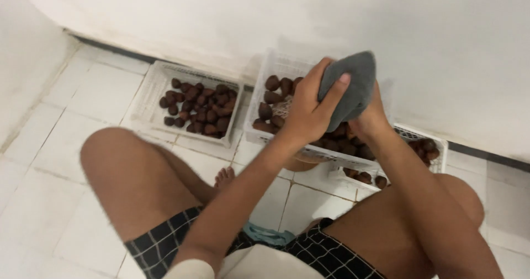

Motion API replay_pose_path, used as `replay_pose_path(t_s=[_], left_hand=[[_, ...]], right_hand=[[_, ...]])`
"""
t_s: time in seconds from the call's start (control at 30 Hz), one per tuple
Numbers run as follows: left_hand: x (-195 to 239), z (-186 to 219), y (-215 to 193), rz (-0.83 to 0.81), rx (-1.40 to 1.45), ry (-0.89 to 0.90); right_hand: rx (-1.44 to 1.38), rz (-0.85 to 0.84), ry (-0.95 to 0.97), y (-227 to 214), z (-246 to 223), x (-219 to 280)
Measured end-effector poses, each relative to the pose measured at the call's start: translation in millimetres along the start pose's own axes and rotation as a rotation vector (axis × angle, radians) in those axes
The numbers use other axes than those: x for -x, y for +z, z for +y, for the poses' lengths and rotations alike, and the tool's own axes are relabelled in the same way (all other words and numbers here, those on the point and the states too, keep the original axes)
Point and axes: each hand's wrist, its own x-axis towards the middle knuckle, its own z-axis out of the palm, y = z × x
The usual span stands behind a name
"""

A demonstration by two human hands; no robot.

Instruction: The person sits on the floor and wipes brown nuts with a gray cloth, handling them one by one. They transfer the cleaned nuts into a separate white plastic crate.

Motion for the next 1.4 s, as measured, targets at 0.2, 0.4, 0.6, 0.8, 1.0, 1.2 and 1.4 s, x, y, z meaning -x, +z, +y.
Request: replay_pose_path(t_s=[0.2,0.4,0.6,0.8,1.0,1.2,1.4], left_hand=[[-43,75,-125,-0.299,-0.431,0.317],[-27,-21,-306,-0.553,-1.208,-0.209],[-17,-60,-372,-0.614,-1.228,-0.729],[-3,-44,-410,-0.557,-1.279,-0.818],[5,-34,-419,-0.433,-1.186,-0.843],[-5,-40,-415,-0.458,-1.141,-0.82],[-20,-35,-395,-0.468,-1.132,-0.816]], right_hand=[[-0.046,-0.15,0.285,10,5,5],[0.463,-0.238,0.608,64,-47,23],[0.464,-0.868,0.453,77,31,47],[0.281,-0.822,0.576,182,149,57],[-0.242,-0.105,0.89,244,347,-2],[-0.487,0.12,0.778,279,351,-23],[-0.441,-0.012,0.758,278,276,-8]])
